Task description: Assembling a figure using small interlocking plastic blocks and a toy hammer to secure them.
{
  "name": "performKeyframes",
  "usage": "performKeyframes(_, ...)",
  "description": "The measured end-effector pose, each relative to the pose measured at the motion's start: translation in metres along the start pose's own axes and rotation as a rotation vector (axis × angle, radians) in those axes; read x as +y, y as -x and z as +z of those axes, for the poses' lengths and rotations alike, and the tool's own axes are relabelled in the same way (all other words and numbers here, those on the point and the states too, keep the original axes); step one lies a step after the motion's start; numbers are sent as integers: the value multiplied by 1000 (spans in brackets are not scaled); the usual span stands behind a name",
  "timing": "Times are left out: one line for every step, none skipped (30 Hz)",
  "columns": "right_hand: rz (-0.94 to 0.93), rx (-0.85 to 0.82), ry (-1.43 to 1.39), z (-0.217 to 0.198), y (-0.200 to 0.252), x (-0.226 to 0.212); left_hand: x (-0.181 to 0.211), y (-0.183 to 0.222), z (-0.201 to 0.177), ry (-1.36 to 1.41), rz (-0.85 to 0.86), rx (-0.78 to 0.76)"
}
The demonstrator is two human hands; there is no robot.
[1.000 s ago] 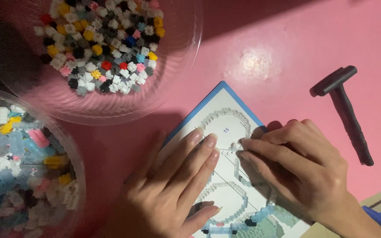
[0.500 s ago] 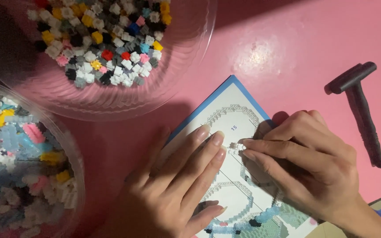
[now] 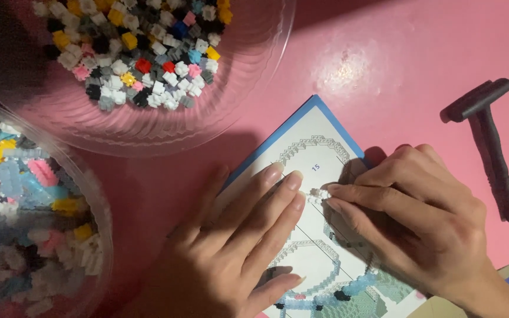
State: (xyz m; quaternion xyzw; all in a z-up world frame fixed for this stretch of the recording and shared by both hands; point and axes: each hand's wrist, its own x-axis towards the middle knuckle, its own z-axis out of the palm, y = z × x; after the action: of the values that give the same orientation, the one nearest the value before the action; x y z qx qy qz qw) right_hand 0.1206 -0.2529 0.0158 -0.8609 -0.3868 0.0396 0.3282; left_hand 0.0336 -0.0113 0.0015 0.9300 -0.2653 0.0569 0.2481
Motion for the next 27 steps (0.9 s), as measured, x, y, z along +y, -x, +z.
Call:
performKeyframes(-3, 10, 7, 0, -1, -1, 0, 0, 1, -1, 2, 8)
performKeyframes(-5, 20, 13, 0, -1, -2, 0, 0, 1, -1, 5, 16)
performKeyframes(-6, 21, 13, 0, -1, -2, 1, -2, -2, -2, 5, 16)
performKeyframes(-21, 16, 13, 0, -2, -2, 1, -4, -4, 1, -2, 11)
performKeyframes(-36, 11, 13, -1, -2, -2, 2, -6, -6, 5, -10, 6)
performKeyframes(-39, 11, 15, -1, -2, -3, 2, -6, -5, 3, -10, 9)
performKeyframes(-45, 15, 17, -1, -2, -4, 2, -6, -3, -41, -13, -23)
performKeyframes(-54, 20, 20, -1, -3, -5, 1, -6, -2, -89, -15, -54)
performKeyframes(-60, 21, 21, -1, -2, -4, -1, -4, -1, -93, -16, -49)
performKeyframes(-80, 21, 33, -1, -1, -3, -1, -3, 1, -66, -6, -42)
performKeyframes(-101, 21, 45, -1, 0, -2, -2, -2, 2, -39, 5, -35)
performKeyframes(-104, 23, 43, 0, 1, -2, -2, -2, 1, -43, 4, -36)
performKeyframes(-121, 14, 61, 0, 2, 0, -1, -2, -1, -44, 3, -29)
performKeyframes(-136, 4, 83, -1, 4, 1, 0, -4, -1, -42, 3, -20)
performKeyframes(-136, 6, 85, 0, 5, 2, 0, -4, -1, -43, 6, -18)
performKeyframes(-139, 10, 93, 0, 6, 3, 0, -4, -1, -62, 16, -5)
performKeyframes(-141, 15, 102, 1, 7, 3, 1, -4, -1, -81, 26, 8)
performKeyframes(-141, 16, 104, 0, 7, 2, 2, -4, 0, -81, 28, 9)
performKeyframes(-134, 11, 103, 0, 7, 1, 2, -5, 0, -73, 13, 8)
performKeyframes(-129, 6, 102, -1, 6, 0, 3, -5, 1, -66, -3, 8)
performKeyframes(-130, 8, 104, 0, 6, 0, 3, -5, 1, -67, -1, 9)
performKeyframes(-132, 11, 99, 0, 6, 0, 4, -5, 1, -67, -12, -5)
performKeyframes(-135, 14, 94, 0, 5, 0, 4, -5, 0, -67, -23, -19)
performKeyframes(-138, 16, 95, 0, 5, -1, 4, -4, 1, -69, -23, -16)
performKeyframes(-136, 33, 87, 1, 5, -2, 4, -3, 1, -44, -25, -33)
performKeyframes(-134, 51, 79, 1, 4, -2, 4, -3, 2, -20, -26, -49)
performKeyframes(-138, 54, 82, -3, 14, 3, 3, -2, 3, -23, -24, -46)
